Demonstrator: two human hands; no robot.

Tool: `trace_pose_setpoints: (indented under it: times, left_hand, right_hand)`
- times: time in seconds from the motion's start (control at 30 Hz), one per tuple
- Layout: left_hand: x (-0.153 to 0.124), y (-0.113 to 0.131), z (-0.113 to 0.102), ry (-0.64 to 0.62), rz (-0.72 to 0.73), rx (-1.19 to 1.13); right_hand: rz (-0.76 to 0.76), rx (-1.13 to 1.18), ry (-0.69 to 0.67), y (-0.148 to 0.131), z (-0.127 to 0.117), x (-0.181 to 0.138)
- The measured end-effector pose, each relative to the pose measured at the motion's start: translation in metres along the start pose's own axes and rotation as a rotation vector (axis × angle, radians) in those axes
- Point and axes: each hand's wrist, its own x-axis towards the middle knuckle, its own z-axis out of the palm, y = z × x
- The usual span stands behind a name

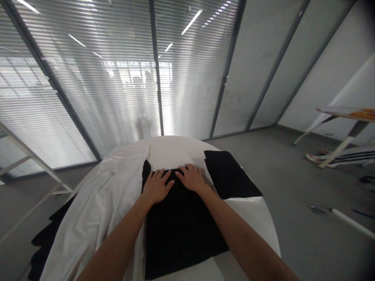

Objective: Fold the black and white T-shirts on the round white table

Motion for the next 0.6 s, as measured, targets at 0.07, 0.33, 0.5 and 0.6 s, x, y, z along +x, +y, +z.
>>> trace_pose_setpoints:
  times: [0.07,0.33,0.5,0.6]
  left_hand:
    - [0.001,-0.006,-0.002,0.017,-0.007,0.001]
    - [0.009,-0.033,-0.017,0.058,-0.187,-0.110]
    - [0.009,-0.041,-0.029,0.033,-0.128,-0.348]
    - [0.009,-0.045,-0.037,0.034,-0.090,-0.507]
  right_hand:
    - [-0.015,0.006,-0.034,0.004,-0.004,0.002]
    - [-0.030,0.079,-0.219,0.024,-0.032,0.014]
    - [-0.126,0.198,-0.278,0.038,-0.047,0.016]
    - [-0.166,0.218,-0.361,0.042,-0.058,0.014]
